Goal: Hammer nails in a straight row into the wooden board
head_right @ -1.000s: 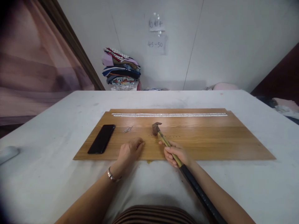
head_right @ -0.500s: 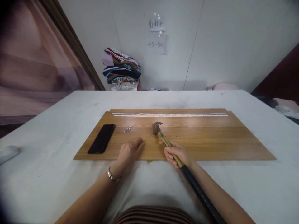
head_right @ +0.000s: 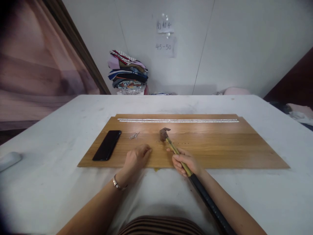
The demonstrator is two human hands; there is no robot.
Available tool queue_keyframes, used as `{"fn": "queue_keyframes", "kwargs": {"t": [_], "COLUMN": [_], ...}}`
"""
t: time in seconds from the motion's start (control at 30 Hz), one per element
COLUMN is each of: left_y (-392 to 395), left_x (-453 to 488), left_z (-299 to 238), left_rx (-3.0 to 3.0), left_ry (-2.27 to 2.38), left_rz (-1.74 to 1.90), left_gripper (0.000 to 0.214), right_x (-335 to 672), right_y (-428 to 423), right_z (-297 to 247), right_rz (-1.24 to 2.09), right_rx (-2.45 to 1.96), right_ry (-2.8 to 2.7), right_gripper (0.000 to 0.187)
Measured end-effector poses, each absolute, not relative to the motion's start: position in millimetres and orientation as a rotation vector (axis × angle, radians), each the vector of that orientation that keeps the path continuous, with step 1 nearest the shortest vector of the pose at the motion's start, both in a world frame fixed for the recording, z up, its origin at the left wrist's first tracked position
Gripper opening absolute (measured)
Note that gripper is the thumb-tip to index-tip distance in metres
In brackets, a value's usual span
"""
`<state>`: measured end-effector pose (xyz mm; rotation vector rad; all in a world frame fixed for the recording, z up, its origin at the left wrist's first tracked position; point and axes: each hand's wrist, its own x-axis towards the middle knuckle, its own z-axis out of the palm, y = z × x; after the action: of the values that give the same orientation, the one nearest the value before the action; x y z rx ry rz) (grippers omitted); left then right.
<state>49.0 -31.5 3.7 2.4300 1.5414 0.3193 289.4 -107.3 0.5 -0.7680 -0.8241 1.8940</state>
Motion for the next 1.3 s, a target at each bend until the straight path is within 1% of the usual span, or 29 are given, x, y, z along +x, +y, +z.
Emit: {"fn": "queue_keyframes", "kwargs": {"t": [0.37,0.83,1.3], "left_y": [-32.3,-32.9,-32.6], "left_x": [49.8,50.5,50.3], "left_z": [5.7,8.9,7.3], "left_rx": [2.441,2.411,2.419], "left_ry": [1.522,1.539,1.525], "left_rz": [0.321,0.275,0.311], "left_gripper": [0.019,0.021,0.019], "right_x": [288.3,288.1,288.0], "right_y": [-106.9,-107.3,-108.5], "right_z": [1.6,1.9,4.5], "right_rz": [1.892,1.885,1.869], "right_rx": [-0.848,-0.850,-0.829], "right_ry": [-0.820,-0.814,-0.836], "right_gripper": [0.050,0.050,0.050]}}
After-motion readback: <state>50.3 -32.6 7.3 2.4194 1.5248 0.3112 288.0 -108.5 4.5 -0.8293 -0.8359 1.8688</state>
